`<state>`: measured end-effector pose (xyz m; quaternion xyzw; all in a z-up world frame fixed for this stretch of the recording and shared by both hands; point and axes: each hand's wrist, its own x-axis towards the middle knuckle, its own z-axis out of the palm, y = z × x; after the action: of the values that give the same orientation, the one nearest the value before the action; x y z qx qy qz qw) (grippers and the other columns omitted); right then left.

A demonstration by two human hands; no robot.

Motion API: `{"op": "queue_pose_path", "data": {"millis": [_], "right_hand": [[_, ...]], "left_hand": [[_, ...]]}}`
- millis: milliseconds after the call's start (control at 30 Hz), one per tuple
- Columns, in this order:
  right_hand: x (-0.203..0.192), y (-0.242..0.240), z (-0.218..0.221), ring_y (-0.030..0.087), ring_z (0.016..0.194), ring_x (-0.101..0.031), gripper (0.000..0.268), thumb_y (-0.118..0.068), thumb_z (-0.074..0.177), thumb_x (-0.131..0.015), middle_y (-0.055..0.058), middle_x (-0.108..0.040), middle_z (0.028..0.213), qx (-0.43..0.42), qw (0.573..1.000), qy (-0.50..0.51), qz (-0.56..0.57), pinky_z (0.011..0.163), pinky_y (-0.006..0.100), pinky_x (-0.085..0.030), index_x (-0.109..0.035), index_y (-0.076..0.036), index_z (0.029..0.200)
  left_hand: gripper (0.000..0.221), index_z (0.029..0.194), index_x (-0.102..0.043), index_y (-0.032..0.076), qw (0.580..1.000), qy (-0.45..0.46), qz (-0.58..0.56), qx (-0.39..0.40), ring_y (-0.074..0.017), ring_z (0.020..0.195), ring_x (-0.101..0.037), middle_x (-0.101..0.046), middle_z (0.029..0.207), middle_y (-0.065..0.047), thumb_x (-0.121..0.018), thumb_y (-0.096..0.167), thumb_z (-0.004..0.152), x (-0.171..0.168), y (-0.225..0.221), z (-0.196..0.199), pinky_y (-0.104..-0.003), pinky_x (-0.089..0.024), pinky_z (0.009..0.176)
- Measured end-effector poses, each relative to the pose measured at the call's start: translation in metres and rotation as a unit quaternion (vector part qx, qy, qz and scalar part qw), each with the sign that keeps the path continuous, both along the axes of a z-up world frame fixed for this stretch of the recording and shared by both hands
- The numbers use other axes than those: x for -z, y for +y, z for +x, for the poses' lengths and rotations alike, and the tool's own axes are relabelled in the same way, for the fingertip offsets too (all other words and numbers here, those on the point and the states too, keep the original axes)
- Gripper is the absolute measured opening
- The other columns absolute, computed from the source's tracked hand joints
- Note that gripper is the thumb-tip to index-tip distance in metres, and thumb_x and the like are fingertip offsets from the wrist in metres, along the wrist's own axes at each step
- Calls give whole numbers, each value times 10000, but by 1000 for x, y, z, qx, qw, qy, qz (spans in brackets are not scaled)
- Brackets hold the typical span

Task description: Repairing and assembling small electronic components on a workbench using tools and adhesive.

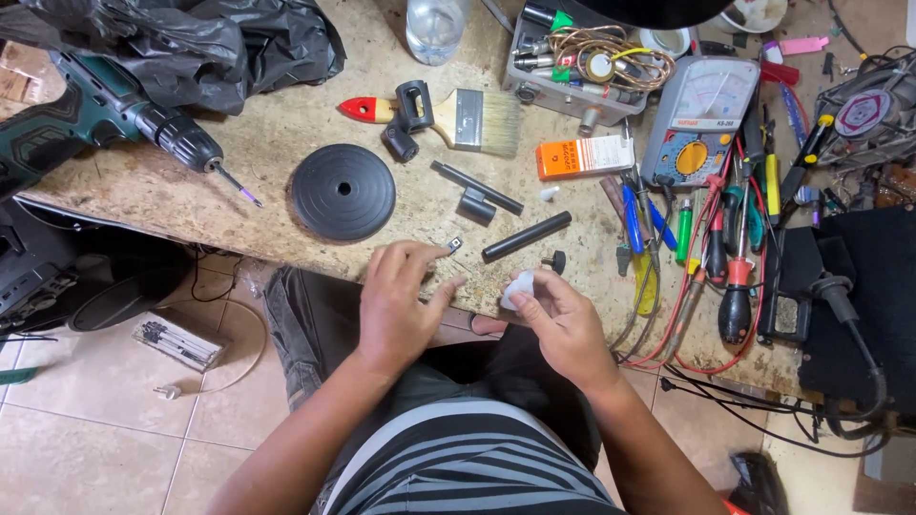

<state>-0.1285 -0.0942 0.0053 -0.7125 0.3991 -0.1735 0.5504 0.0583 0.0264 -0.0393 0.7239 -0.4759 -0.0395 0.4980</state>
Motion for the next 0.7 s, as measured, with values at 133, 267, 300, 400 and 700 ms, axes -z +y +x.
{"op": "queue_pose_path", "data": {"millis": [133, 267, 300, 400, 700], "right_hand": [[0, -6, -3, 163, 854, -672, 293, -100, 982, -673, 151, -723, 961, -17, 1000, -5, -13, 768, 347, -628, -697, 9, 1253], [-1, -11, 2, 158, 876, -666, 314, -106, 955, -721, 141, -723, 975, -19, 1000, -5, -21, 783, 356, -618, -696, 26, 1239], [-1, -12, 4, 158, 860, -683, 302, -96, 927, -755, 134, -736, 960, -7, 1000, -12, -9, 786, 342, -619, -711, 15, 1205], [1, -10, 17, 132, 813, -664, 240, -96, 934, -754, 97, -722, 894, -5, 999, -23, 22, 722, 290, -607, -695, 2, 1145], [-28, 23, 84, 167, 595, -668, 239, -39, 862, -778, 209, -693, 697, 66, 987, 84, 117, 487, 364, -698, -756, 3, 1096]], "left_hand": [[288, 1139, -739, 151, 993, -117, -17, -27, -263, 951, -647, -672, 1032, -37, -800, 289, 894, 23, -11, 9, -372, -520, 837], [120, 1004, -768, 261, 985, -158, -16, -74, -195, 885, -632, -721, 960, 78, -759, 293, 888, 30, -19, 6, -330, -515, 739], [74, 950, -769, 242, 986, -141, -48, -78, -202, 831, -635, -725, 895, 75, -761, 217, 882, 28, -19, 6, -314, -516, 727], [71, 939, -769, 204, 987, -125, -61, -81, -199, 779, -638, -723, 850, 56, -788, 175, 877, 10, -2, 12, -296, -524, 741], [220, 1150, -758, 64, 980, -193, 0, -40, -237, 760, -565, -577, 867, -78, -702, 104, 941, 18, 46, 47, -360, -479, 782]]}}
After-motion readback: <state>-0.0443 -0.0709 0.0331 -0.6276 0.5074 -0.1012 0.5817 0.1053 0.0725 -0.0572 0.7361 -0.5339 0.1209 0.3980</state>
